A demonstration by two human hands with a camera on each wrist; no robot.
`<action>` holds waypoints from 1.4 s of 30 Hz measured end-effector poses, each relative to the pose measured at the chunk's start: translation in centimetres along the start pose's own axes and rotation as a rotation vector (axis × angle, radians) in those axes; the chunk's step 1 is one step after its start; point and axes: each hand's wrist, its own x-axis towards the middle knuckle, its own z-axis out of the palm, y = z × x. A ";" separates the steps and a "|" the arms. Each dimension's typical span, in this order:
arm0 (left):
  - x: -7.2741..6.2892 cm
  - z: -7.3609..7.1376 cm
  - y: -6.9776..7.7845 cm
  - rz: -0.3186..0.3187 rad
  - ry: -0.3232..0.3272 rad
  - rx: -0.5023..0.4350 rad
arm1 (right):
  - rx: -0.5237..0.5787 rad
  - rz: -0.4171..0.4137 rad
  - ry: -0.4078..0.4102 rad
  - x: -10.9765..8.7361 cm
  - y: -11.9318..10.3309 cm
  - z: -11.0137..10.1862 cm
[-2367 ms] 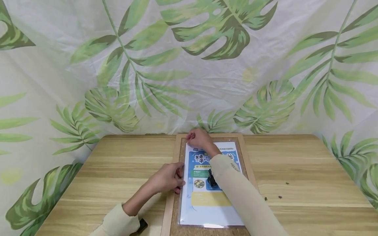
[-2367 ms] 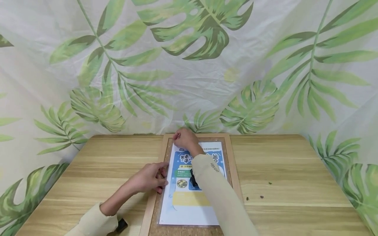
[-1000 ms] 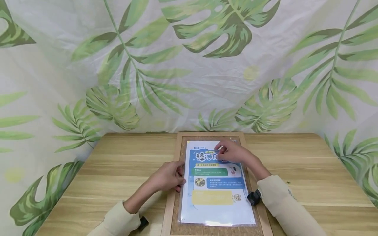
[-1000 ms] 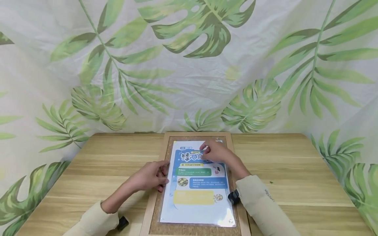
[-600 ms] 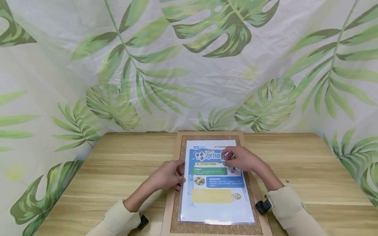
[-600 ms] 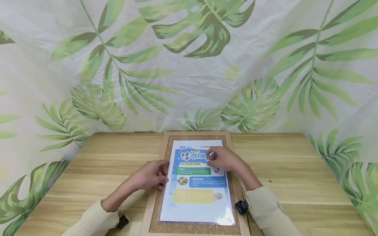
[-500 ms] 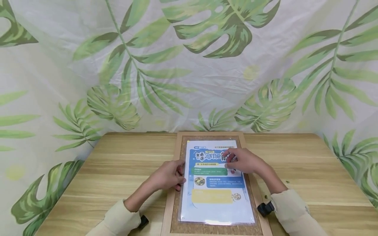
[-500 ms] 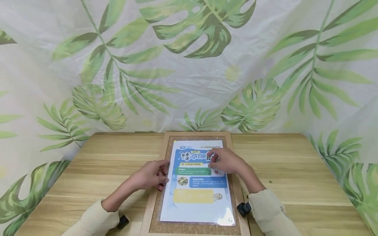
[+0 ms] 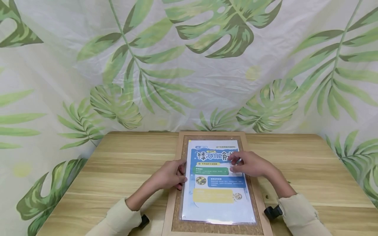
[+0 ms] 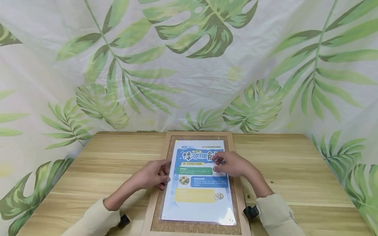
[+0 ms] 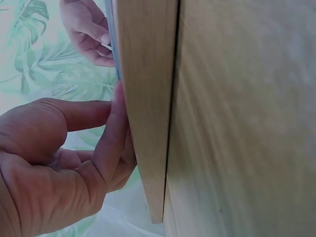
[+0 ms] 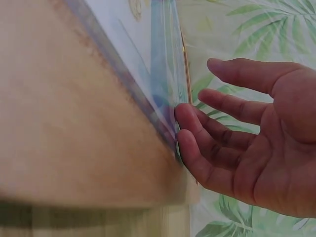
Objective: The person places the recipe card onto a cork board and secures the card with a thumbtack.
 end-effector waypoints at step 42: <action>-1.1 0.2 -1.1 0.038 0.039 -0.062 | 0.037 -0.103 0.020 -4.7 1.4 -1.3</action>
